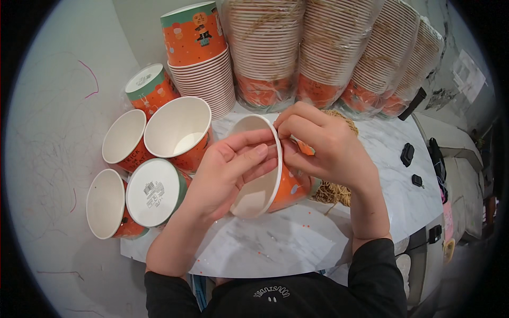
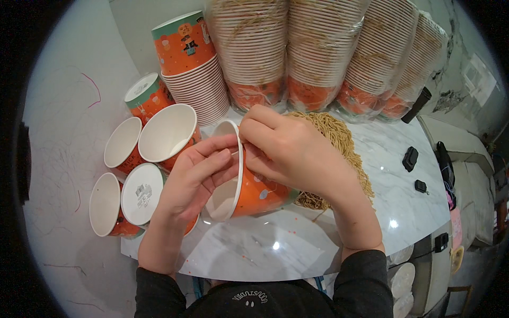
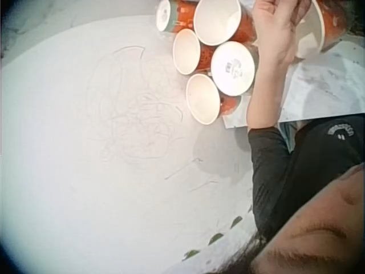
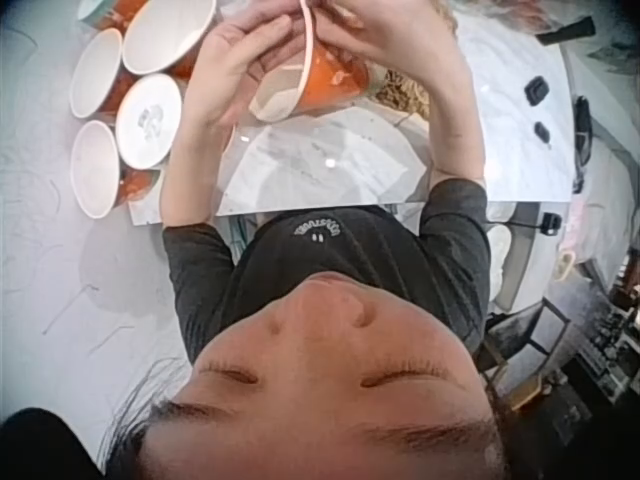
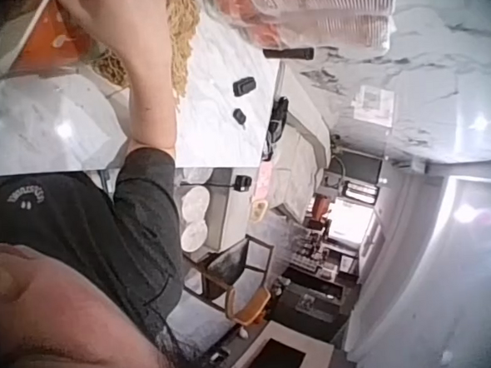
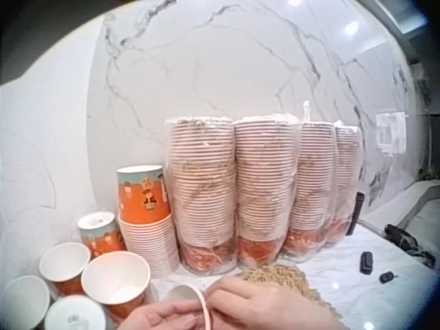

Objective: Threading thin strings through pre-punched holes in paper cups to create handles.

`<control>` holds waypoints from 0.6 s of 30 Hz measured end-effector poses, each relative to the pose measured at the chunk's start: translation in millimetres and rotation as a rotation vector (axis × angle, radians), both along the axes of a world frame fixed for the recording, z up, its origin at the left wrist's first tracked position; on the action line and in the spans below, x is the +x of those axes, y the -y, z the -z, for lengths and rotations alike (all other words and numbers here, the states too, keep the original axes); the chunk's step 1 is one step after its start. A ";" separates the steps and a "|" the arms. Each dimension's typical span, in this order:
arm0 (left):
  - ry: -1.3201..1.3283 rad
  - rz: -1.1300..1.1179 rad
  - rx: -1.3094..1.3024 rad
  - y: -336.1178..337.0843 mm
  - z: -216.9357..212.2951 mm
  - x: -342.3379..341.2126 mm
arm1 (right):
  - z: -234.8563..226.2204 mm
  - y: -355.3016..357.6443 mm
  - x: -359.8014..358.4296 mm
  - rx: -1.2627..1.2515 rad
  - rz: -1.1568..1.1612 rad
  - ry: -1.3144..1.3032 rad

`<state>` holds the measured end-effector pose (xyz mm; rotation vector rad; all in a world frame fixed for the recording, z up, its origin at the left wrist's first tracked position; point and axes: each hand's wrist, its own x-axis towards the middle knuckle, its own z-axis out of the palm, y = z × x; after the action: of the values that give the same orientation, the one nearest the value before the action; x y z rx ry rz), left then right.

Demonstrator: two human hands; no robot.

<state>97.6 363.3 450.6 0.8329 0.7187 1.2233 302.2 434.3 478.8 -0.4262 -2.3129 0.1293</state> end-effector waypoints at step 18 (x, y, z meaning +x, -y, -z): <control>0.051 0.033 -0.055 -8.3 20.3 1.8 | 4.7 -15.1 -0.9 -0.231 -0.150 -0.008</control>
<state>99.5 371.6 430.3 0.7635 0.6919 1.1857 301.3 449.4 474.1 -0.3649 -2.3298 0.4744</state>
